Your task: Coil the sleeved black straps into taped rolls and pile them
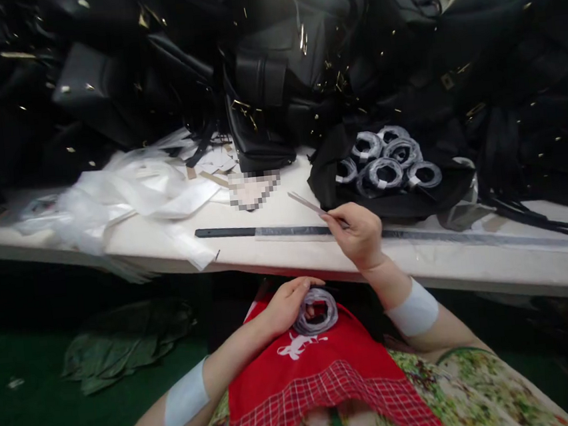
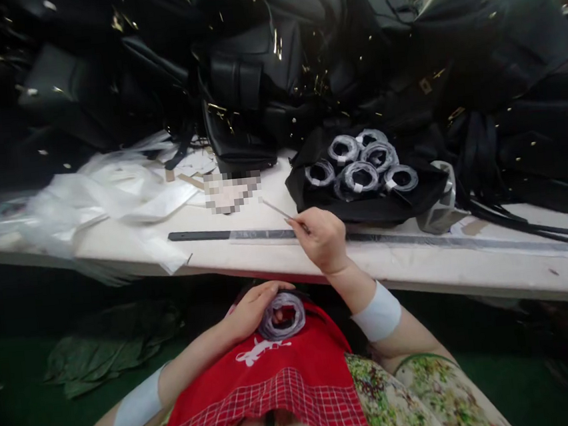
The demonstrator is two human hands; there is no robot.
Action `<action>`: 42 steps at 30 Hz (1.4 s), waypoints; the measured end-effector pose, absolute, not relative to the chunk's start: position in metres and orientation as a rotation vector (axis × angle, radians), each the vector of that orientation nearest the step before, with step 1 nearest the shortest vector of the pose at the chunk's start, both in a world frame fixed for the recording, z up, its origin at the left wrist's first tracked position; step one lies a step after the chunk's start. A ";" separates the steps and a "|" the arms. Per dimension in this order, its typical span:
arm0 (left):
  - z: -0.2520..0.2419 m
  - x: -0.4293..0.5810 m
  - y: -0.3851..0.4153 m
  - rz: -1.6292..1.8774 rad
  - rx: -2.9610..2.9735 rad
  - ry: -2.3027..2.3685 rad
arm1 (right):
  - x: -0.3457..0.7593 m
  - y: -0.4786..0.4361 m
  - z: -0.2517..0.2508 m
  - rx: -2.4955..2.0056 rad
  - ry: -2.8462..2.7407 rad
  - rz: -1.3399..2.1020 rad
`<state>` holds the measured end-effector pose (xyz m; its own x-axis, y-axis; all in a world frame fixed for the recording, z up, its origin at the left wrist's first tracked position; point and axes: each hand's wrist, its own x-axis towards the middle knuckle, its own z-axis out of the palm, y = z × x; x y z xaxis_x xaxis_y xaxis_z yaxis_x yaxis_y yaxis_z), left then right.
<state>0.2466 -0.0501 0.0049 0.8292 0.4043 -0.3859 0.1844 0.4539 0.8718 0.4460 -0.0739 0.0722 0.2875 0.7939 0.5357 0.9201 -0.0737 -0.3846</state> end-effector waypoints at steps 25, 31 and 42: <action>0.005 0.259 -0.047 0.119 1.123 0.676 | 0.426 -0.153 0.116 -2.191 -2.157 0.581; 0.017 0.266 -0.047 0.141 1.355 0.635 | 0.401 -0.145 0.078 -2.226 -2.242 0.496; 0.028 0.263 -0.048 0.175 1.606 0.488 | 0.432 -0.141 0.067 -1.745 -1.616 0.994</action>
<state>0.2627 -0.0483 0.0282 0.8947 0.4101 -0.1769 0.2042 -0.0235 0.9786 0.4320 -0.1410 0.0670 0.0003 0.9891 -0.1469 0.5769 -0.1202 -0.8079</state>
